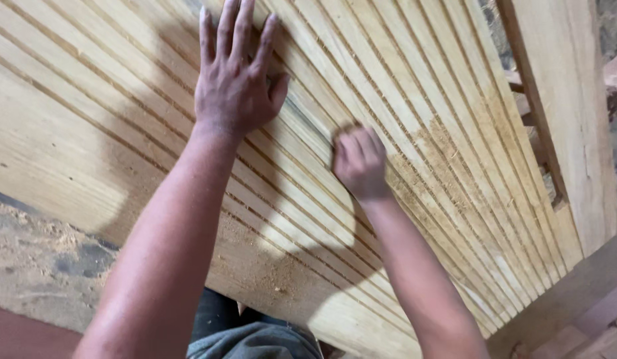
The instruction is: The person sands a large wooden board with a sanding block, moving it back and forth along the grain. They occasionally wipe the surface with their hand to remove dust.
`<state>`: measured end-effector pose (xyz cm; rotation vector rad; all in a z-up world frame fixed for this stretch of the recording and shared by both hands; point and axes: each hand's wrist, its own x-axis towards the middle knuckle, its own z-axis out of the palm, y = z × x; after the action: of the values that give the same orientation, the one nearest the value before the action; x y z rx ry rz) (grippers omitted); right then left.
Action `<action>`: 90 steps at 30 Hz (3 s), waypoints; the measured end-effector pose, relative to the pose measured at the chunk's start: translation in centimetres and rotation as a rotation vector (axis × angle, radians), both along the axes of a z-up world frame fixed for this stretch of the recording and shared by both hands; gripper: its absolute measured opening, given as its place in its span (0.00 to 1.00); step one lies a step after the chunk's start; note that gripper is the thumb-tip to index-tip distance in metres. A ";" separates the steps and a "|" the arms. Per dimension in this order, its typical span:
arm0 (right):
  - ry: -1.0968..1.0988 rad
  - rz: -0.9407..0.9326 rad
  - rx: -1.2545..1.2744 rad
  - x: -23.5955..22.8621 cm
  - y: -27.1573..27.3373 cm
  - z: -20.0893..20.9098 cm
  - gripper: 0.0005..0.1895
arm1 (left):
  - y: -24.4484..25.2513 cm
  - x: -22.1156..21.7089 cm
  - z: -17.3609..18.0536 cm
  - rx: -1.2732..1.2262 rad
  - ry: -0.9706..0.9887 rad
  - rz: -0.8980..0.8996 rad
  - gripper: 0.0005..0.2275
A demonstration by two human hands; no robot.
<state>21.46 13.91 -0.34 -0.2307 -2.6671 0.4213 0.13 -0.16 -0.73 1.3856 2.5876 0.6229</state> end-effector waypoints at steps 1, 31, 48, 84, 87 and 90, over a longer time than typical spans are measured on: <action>-0.018 0.005 0.015 0.2 -0.4 0.0 0.05 | 0.1 0.1 -0.2 -0.010 -0.029 -0.011 0.33; 0.020 0.005 0.008 -2.2 -0.5 -1.6 0.06 | -0.1 0.2 0.3 0.028 0.032 -0.026 0.29; 0.076 0.015 -0.029 -4.5 -0.9 0.6 0.06 | -0.3 0.6 -0.6 0.071 0.020 0.004 0.24; 0.101 -0.029 -0.041 -11.1 -1.0 -1.9 0.06 | 0.6 0.0 -0.7 0.022 -0.049 0.002 0.22; 0.045 -0.055 -0.073 -11.9 -0.7 -3.9 0.03 | 0.3 -0.3 -0.5 0.012 -0.048 -0.018 0.23; 0.032 -0.055 -0.042 -4.3 0.2 -4.6 0.03 | 0.3 -0.5 -0.8 0.030 -0.031 -0.053 0.25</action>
<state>17.20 14.14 -4.94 -0.3069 -2.6158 0.4600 -0.41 0.11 -1.51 1.4372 2.5189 0.6724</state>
